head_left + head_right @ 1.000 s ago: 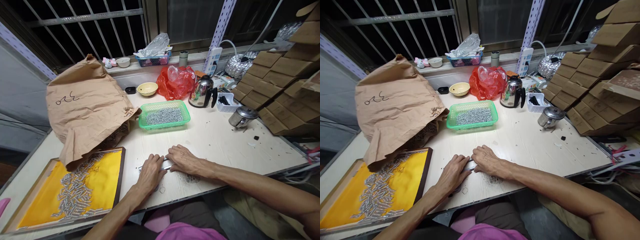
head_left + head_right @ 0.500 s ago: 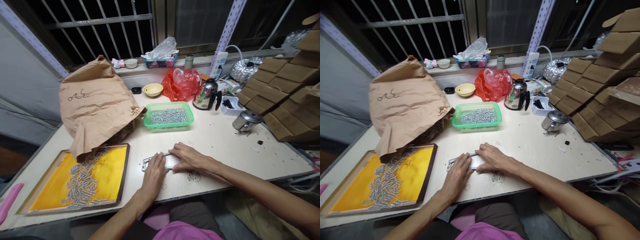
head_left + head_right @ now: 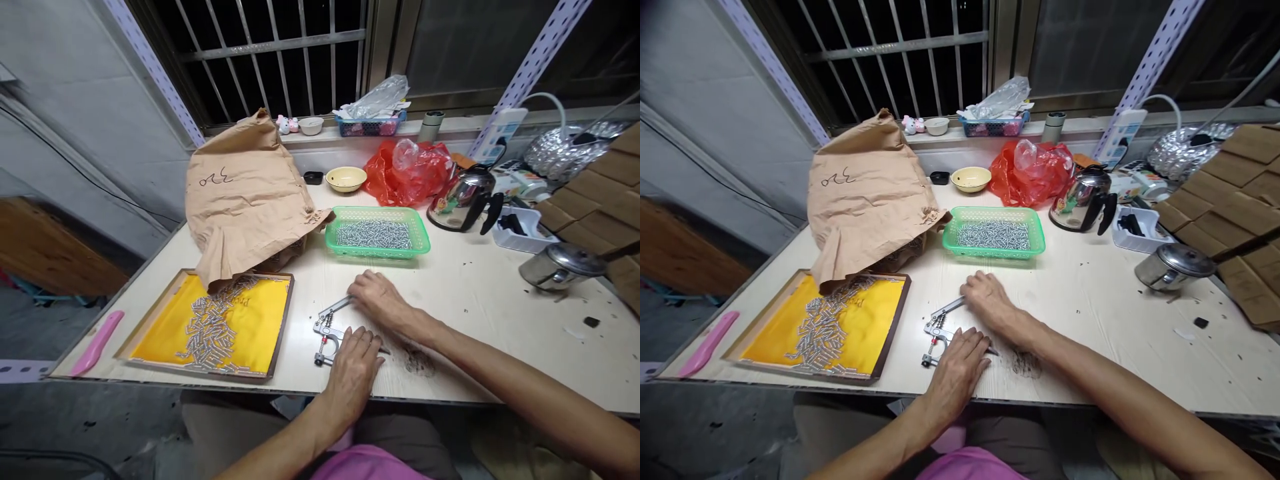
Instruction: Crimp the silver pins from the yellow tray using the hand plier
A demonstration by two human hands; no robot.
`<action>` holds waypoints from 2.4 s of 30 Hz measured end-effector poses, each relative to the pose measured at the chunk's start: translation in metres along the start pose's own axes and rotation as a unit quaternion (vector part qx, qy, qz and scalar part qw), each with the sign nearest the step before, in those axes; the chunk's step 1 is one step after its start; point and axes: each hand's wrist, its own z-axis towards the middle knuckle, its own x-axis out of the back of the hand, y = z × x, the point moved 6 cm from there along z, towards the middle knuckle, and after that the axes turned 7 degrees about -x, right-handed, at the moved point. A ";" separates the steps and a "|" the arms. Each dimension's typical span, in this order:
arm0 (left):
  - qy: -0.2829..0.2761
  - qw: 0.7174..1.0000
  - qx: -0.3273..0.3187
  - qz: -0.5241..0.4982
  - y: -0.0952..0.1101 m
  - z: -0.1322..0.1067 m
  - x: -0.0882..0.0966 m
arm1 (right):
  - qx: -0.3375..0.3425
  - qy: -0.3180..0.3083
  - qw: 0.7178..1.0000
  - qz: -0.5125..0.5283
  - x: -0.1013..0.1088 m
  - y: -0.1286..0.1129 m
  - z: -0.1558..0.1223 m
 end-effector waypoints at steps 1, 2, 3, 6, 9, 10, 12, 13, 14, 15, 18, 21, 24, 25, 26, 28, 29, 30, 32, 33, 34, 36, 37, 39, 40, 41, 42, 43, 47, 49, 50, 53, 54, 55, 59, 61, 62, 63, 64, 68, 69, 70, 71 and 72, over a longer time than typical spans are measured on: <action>0.006 1.000 0.001 -0.003 0.001 -0.003 0.000 | 0.056 -0.008 0.998 0.015 0.000 -0.021 -0.001; 0.011 1.000 -0.003 -0.006 0.004 -0.006 0.000 | 0.118 -0.018 0.992 0.030 -0.002 -0.042 -0.003; 0.016 1.000 -0.012 -0.010 0.008 -0.012 0.000 | 0.176 -0.027 0.983 0.041 -0.004 -0.062 -0.005; 0.040 0.994 -0.098 -0.026 0.025 -0.034 0.012 | 0.278 -0.047 0.959 0.041 -0.018 -0.098 -0.011; 0.101 0.981 -0.163 -0.020 0.027 -0.060 0.047 | 0.310 -0.050 0.948 0.045 -0.032 -0.108 -0.009; 0.124 0.981 -0.147 -0.007 0.019 -0.067 0.063 | 0.310 -0.048 0.948 0.060 -0.034 -0.108 -0.009; 0.152 0.987 -0.045 0.022 -0.013 -0.076 0.096 | 0.287 -0.033 0.950 0.119 -0.033 -0.107 -0.008; 0.163 0.985 0.037 0.041 -0.036 -0.079 0.113 | 0.266 -0.016 0.951 0.159 -0.029 -0.105 -0.007; 0.160 0.979 0.112 0.059 -0.060 -0.082 0.127 | 0.242 0.009 0.949 0.203 -0.022 -0.101 -0.006; 0.157 0.969 0.172 0.081 -0.084 -0.085 0.140 | 0.219 0.042 0.944 0.244 -0.013 -0.095 -0.005; 0.132 0.942 0.276 0.140 -0.144 -0.087 0.163 | 0.159 0.175 0.919 0.314 0.029 -0.063 0.001; 0.090 0.928 0.315 0.179 -0.185 -0.081 0.168 | 0.087 0.292 0.916 0.261 0.072 -0.010 0.012; 0.058 0.902 0.370 0.216 -0.211 -0.075 0.169 | 0.001 0.326 0.937 0.126 0.091 0.045 0.023; 0.046 0.889 0.397 0.222 -0.217 -0.074 0.169 | -0.022 0.321 0.943 0.086 0.091 0.059 0.025; 0.035 0.878 0.422 0.224 -0.223 -0.073 0.168 | -0.037 0.310 0.948 0.060 0.088 0.068 0.026; 0.018 0.864 0.454 0.219 -0.231 -0.071 0.166 | -0.047 0.277 0.959 0.041 0.075 0.074 0.022; 0.016 0.862 0.460 0.214 -0.234 -0.070 0.165 | -0.042 0.258 0.964 0.046 0.067 0.070 0.018; 0.017 0.862 0.462 0.209 -0.236 -0.068 0.164 | -0.033 0.239 0.969 0.056 0.060 0.063 0.013; 0.022 0.865 0.461 0.196 -0.239 -0.066 0.163 | -0.013 0.205 0.975 0.085 0.047 0.044 0.001; 0.026 0.868 0.458 0.187 -0.240 -0.066 0.162 | -0.004 0.190 0.976 0.103 0.042 0.034 -0.005; 0.029 0.872 0.455 0.178 -0.240 -0.066 0.162 | 0.004 0.177 0.977 0.122 0.037 0.025 -0.011; 0.038 0.879 0.447 0.159 -0.241 -0.066 0.163 | 0.015 0.148 0.976 0.157 0.030 0.012 -0.021; 0.042 0.883 0.442 0.151 -0.240 -0.067 0.164 | 0.019 0.130 0.977 0.171 0.026 0.007 -0.026; 0.048 0.891 0.430 0.135 -0.236 -0.069 0.167 | 0.022 0.093 0.977 0.190 0.019 -0.001 -0.034; 0.049 0.895 0.424 0.128 -0.233 -0.071 0.168 | 0.020 0.077 0.977 0.197 0.015 -0.003 -0.038; 0.047 0.900 0.415 0.122 -0.227 -0.072 0.168 | 0.017 0.064 0.977 0.202 0.013 -0.005 -0.043; 0.045 0.905 0.409 0.109 -0.220 -0.072 0.167 | 0.014 0.051 0.977 0.206 0.011 -0.008 -0.047; 0.045 0.907 0.410 0.078 -0.212 -0.073 0.164 | 0.011 0.038 0.977 0.207 0.009 -0.010 -0.051; 0.066 0.868 0.438 -0.226 -0.165 -0.069 0.134 | 0.001 -0.037 0.983 0.180 0.002 -0.023 -0.066; 0.057 0.819 0.444 -0.358 -0.137 -0.064 0.112 | -0.019 -0.062 0.986 0.152 -0.003 -0.025 -0.070; 0.047 0.801 0.448 -0.395 -0.124 -0.061 0.101 | -0.030 -0.067 0.988 0.139 -0.007 -0.025 -0.072; 0.032 0.775 0.462 -0.430 -0.103 -0.056 0.074 | -0.054 -0.063 0.990 0.111 -0.018 -0.022 -0.077; 0.029 0.776 0.464 -0.427 -0.101 -0.055 0.067 | -0.058 -0.060 0.991 0.105 -0.021 -0.021 -0.078; 0.023 0.780 0.465 -0.419 -0.100 -0.054 0.061 | -0.060 -0.058 0.991 0.101 -0.024 -0.020 -0.079; -0.036 0.803 0.460 -0.379 -0.104 -0.049 0.050 | -0.065 -0.048 0.993 0.092 -0.029 -0.019 -0.080; -0.065 0.810 0.453 -0.366 -0.104 -0.047 0.048 | -0.063 -0.040 0.993 0.096 -0.029 -0.019 -0.079; -0.077 0.812 0.452 -0.360 -0.104 -0.046 0.048 | -0.062 -0.035 0.993 0.098 -0.029 -0.019 -0.079; -0.089 0.814 0.451 -0.354 -0.105 -0.046 0.047 | -0.061 -0.031 0.993 0.097 -0.029 -0.019 -0.079; -0.100 0.816 0.451 -0.347 -0.105 -0.045 0.047 | -0.060 -0.027 0.993 0.095 -0.029 -0.019 -0.079; -0.143 0.819 0.449 -0.329 -0.111 -0.044 0.043 | -0.052 -0.009 0.995 0.088 -0.030 -0.020 -0.080; -0.156 0.818 0.448 -0.326 -0.113 -0.044 0.042 | -0.049 -0.005 0.995 0.089 -0.030 -0.020 -0.081; -0.169 0.816 0.448 -0.323 -0.114 -0.043 0.041 | -0.048 -0.003 0.995 0.091 -0.030 -0.020 -0.081; -0.182 0.813 0.450 -0.322 -0.114 -0.043 0.040 | -0.046 -0.001 0.995 0.093 -0.030 -0.021 -0.081; -0.192 0.810 0.452 -0.321 -0.114 -0.043 0.040 | -0.045 0.001 0.995 0.093 -0.029 -0.021 -0.081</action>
